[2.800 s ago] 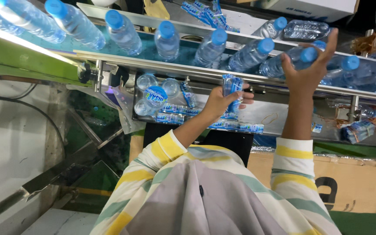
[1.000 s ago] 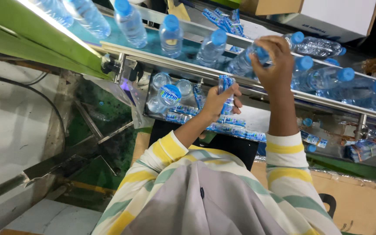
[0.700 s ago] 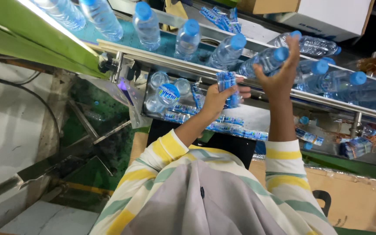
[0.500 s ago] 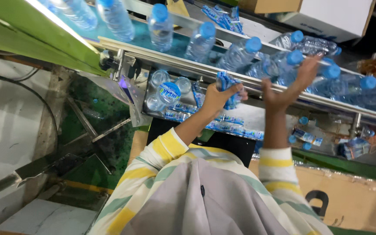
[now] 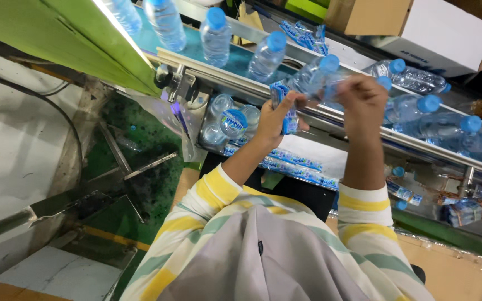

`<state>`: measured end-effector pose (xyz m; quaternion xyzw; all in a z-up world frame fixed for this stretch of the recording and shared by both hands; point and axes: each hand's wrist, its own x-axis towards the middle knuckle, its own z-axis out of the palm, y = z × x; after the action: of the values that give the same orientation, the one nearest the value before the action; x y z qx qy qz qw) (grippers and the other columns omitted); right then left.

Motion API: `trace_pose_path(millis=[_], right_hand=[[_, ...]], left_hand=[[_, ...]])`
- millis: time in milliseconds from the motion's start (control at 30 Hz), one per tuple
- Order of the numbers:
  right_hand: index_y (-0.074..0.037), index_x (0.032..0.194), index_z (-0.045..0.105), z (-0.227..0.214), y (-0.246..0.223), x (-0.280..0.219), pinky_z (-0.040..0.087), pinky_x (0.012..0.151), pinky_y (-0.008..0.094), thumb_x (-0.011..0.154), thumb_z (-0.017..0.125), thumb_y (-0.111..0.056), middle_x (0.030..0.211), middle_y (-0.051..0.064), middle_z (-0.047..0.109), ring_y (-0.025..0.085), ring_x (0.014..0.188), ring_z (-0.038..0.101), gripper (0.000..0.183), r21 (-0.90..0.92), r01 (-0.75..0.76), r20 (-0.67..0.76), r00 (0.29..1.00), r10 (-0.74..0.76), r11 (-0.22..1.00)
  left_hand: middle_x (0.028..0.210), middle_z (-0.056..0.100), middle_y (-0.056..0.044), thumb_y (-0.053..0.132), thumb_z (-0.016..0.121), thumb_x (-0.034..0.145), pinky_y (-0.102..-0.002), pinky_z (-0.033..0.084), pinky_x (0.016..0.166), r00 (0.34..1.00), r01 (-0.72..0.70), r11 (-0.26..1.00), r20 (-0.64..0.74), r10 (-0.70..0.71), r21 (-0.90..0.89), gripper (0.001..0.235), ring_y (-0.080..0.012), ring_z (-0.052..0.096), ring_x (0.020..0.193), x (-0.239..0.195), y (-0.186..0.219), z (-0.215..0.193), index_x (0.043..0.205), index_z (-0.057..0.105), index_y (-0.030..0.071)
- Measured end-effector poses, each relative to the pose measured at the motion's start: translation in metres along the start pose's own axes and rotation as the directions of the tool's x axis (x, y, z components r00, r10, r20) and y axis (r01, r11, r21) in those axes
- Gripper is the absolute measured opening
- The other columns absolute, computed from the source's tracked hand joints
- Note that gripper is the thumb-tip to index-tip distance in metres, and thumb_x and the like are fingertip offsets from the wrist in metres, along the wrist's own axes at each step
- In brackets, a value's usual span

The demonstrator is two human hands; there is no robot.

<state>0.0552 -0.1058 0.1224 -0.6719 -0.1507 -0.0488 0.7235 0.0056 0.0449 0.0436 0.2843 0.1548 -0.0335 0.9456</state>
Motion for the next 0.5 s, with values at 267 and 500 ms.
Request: trace_pose_path(millis=[267, 500], right_hand=[[0.0, 0.102, 0.068, -0.062, -0.028, 0.019, 0.056, 0.103, 0.056, 0.1, 0.073, 0.002, 0.118, 0.023, 0.072, 0.038, 0.121, 0.069, 0.005, -0.626, 0.291, 0.202, 0.956, -0.21, 0.723], [-0.002, 0.092, 0.067, -0.06, -0.026, 0.027, 0.044, 0.091, 0.051, 0.094, 0.078, 0.007, 0.109, 0.019, 0.066, 0.036, 0.102, 0.06, 0.015, -0.651, 0.624, 0.457, 0.777, -0.432, 0.433]], left_hand=[[0.081, 0.076, -0.019, 0.043, 0.068, 0.095, -0.032, 0.061, 0.051, 0.98, 0.079, 0.99, 0.174, -0.099, 0.116, 0.046, -0.0233, 0.071, 0.052, -0.013, -0.003, -0.007, 0.1, 0.071, -0.002], [0.062, 0.067, -0.011, 0.034, 0.067, 0.099, -0.034, 0.061, 0.05, 0.955, 0.066, 0.99, 0.282, -0.098, 0.122, 0.038, -0.0226, 0.068, 0.048, -0.022, -0.013, 0.001, 0.093, 0.071, -0.003]])
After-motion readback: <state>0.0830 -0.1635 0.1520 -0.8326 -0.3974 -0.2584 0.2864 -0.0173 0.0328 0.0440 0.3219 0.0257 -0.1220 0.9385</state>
